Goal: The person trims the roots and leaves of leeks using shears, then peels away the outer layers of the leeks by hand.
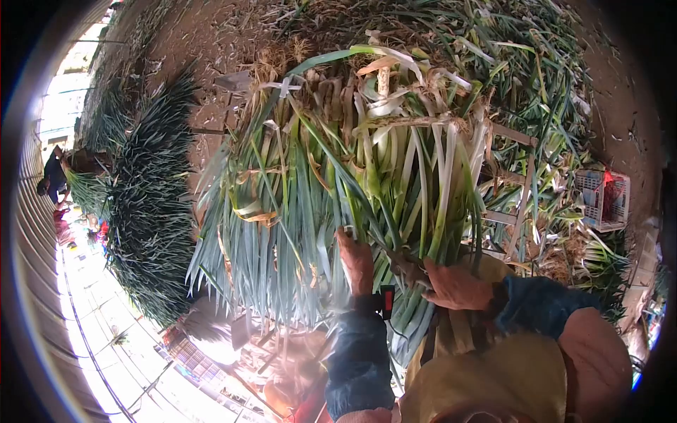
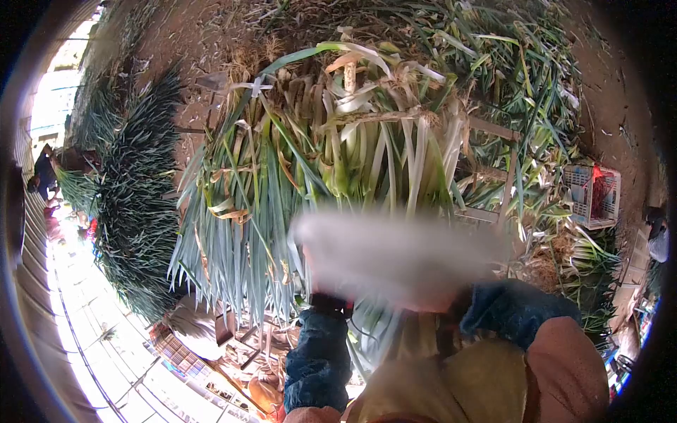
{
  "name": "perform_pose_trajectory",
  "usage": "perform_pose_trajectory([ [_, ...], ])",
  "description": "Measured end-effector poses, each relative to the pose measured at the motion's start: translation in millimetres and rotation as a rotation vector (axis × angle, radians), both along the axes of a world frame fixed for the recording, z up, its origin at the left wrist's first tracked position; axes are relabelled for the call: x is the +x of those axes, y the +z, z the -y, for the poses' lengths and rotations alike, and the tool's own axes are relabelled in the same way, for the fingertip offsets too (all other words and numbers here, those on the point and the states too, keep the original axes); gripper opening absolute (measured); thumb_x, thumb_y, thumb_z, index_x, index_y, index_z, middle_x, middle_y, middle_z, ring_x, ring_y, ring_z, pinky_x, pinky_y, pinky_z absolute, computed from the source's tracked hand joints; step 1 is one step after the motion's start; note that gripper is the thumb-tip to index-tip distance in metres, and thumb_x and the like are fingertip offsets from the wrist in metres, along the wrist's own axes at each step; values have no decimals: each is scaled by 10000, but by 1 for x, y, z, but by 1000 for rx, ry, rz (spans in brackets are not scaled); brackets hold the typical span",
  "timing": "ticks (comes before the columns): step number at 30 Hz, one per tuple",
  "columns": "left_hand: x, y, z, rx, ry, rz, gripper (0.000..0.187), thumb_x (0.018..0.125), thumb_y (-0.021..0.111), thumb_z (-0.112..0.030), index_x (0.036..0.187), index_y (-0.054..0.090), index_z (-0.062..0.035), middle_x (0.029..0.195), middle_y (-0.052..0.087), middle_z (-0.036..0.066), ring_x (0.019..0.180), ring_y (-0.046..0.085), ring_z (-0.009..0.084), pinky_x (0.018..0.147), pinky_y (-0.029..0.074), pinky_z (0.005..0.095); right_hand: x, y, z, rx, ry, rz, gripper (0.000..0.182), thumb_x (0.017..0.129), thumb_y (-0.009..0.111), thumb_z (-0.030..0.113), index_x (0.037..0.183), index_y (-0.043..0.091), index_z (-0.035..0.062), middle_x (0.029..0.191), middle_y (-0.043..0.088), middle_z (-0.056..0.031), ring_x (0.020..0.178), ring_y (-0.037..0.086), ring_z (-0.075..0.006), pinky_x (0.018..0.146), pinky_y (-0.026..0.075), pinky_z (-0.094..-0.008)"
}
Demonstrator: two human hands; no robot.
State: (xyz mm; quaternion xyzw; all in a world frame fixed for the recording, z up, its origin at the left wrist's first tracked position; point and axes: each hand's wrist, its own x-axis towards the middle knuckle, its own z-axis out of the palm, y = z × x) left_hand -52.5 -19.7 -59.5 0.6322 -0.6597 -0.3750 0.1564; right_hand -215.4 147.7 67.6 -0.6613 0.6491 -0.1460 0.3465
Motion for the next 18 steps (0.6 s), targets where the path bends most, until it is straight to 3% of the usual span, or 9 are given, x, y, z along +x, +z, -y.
perform_pose_trajectory([
  [2, 5, -11, -1, -51, 0, -14, 307, 792, 552, -51, 1094, 513, -10, 953, 596, 239, 891, 582, 398, 728, 452, 453, 0, -5, 14, 227, -44, 111, 759, 777, 655, 337, 1247, 319, -155, 677, 554, -199, 523, 563, -327, 477, 453, -406],
  [6, 28, -37, -10, 10, -148, 171, 361, 806, 555, -128, 1159, 534, -58, 926, 627, 224, 822, 621, 366, 700, 464, 450, 1, -7, 14, 91, -24, 15, 767, 773, 655, 331, 1249, 311, -163, 637, 546, -181, 491, 546, -329, 463, 444, -413],
  [9, 25, -19, -34, 93, -98, 57, 420, 803, 554, -158, 1209, 514, -57, 910, 630, 220, 785, 628, 353, 673, 466, 433, -7, -44, 23, -41, -83, -11, 777, 767, 661, 328, 1254, 306, -162, 681, 552, -205, 496, 546, -337, 470, 446, -421],
  [10, 8, 19, -32, 333, -24, -8, 485, 802, 557, -177, 1266, 472, -63, 914, 629, 203, 742, 625, 322, 647, 466, 400, -10, -54, 31, -80, -110, -26, 780, 766, 662, 328, 1256, 303, -161, 696, 553, -213, 494, 544, -339, 473, 446, -425],
  [14, 10, 11, -55, 275, -29, -45, 506, 798, 551, -171, 1281, 455, -54, 894, 624, 177, 669, 598, 262, 609, 460, 365, -16, -44, 20, -186, -124, 22, 776, 769, 655, 314, 1269, 293, -156, 745, 551, -244, 514, 560, -348, 479, 450, -442],
  [16, 17, -10, -75, 39, -137, -182, 503, 797, 545, -156, 1282, 455, -56, 885, 629, 167, 666, 598, 251, 601, 460, 364, -18, -9, 17, 69, -108, 41, 764, 767, 654, 307, 1260, 294, -153, 742, 552, -246, 538, 577, -355, 476, 454, -446],
  [17, 28, -24, -80, 155, -93, -203, 504, 798, 539, -141, 1286, 449, -57, 863, 629, 156, 650, 592, 238, 588, 456, 359, -17, 3, 14, 198, -100, 53, 758, 766, 654, 303, 1256, 295, -151, 740, 553, -247, 550, 586, -358, 474, 456, -447],
  [18, 32, -29, -83, 269, -43, -218, 505, 798, 532, -125, 1291, 443, -57, 840, 629, 144, 633, 586, 225, 575, 453, 353, -16, 4, 12, 161, -71, -9, 733, 761, 654, 305, 1226, 307, -143, 732, 559, -241, 576, 603, -357, 466, 462, -444],
])
